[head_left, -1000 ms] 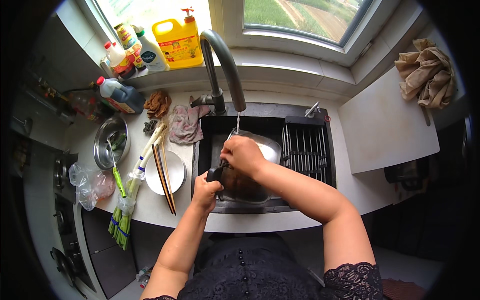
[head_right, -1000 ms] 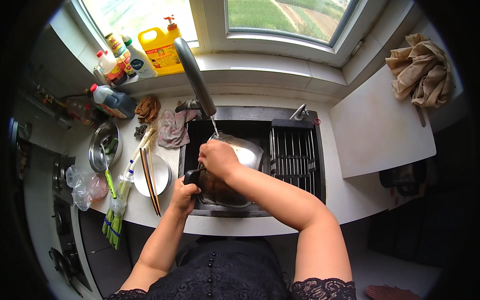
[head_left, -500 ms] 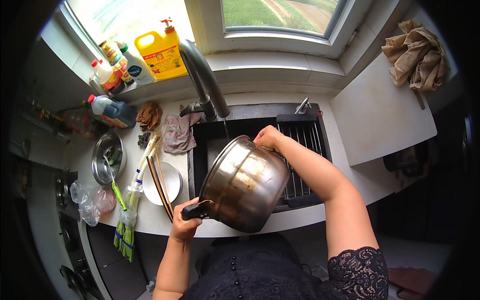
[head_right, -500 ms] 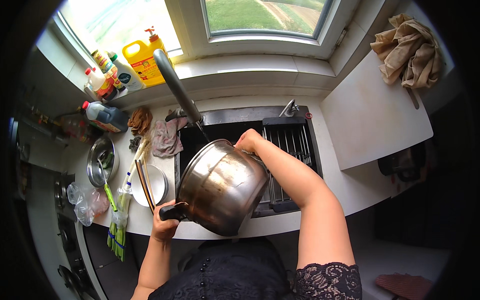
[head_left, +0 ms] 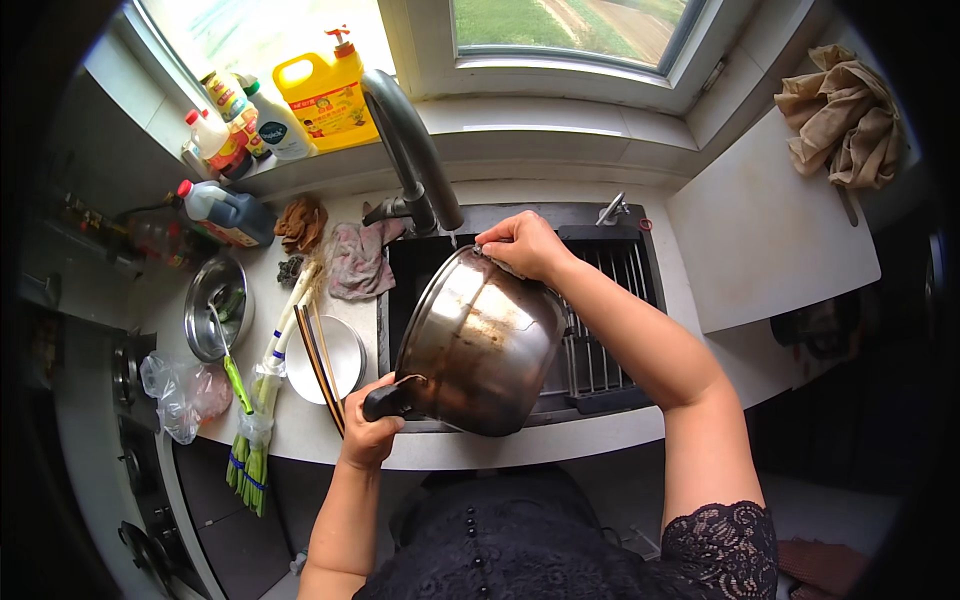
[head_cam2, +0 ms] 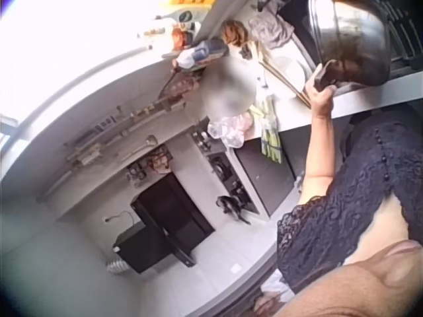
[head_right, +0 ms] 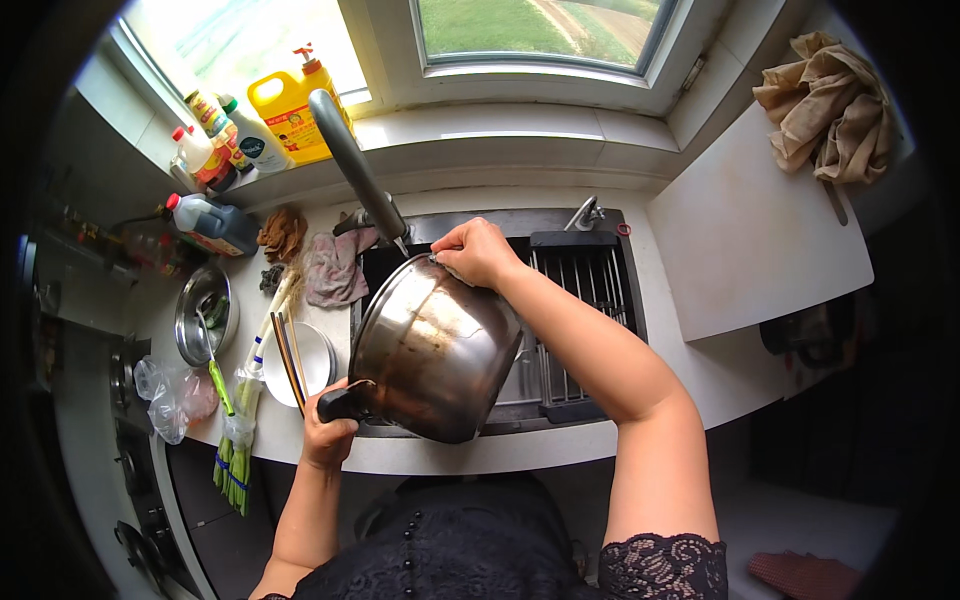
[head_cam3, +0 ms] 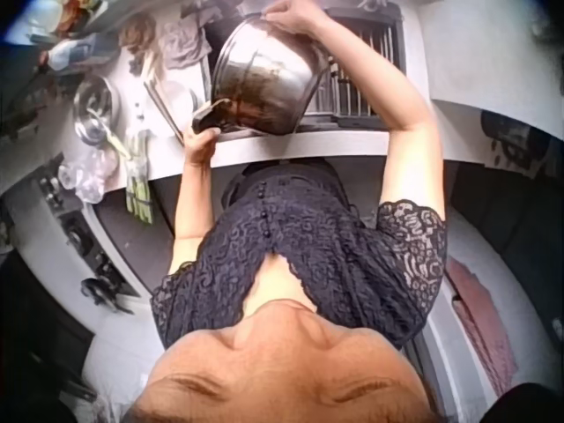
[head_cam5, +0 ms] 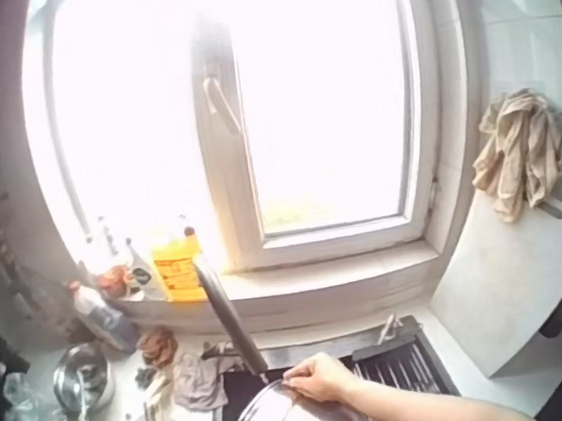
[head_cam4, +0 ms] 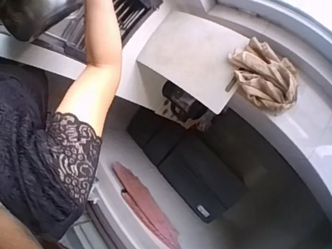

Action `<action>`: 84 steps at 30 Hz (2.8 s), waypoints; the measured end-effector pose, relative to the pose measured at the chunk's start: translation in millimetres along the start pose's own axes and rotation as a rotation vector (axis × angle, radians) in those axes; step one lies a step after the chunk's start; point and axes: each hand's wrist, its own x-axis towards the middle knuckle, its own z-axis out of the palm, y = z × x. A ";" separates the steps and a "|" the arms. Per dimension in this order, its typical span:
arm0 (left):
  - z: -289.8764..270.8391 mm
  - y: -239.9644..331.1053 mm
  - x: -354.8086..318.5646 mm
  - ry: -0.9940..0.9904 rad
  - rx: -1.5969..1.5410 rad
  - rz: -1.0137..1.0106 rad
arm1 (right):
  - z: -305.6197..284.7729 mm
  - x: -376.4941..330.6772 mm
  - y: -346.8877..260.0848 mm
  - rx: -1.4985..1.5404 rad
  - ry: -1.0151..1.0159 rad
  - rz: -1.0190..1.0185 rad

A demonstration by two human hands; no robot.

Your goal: The person washes a metal pot in the kitchen sink using a sponge and running water. They scrub the interior and exterior surfaces, rinse the pot, and place it on the stovetop. The person then opens a drawer and retrieves a white bowl.

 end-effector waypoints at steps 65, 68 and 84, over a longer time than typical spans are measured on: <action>57.1 -44.0 215.6 0.256 -0.403 -0.737 | 77.2 -14.0 51.8 0.463 0.164 0.004; 54.6 -47.9 203.2 0.206 -0.590 -0.602 | 87.9 -20.0 47.8 -0.112 0.240 -0.176; 58.6 -54.7 159.8 0.198 -0.698 -0.551 | 75.0 -32.8 21.1 -0.351 0.114 0.077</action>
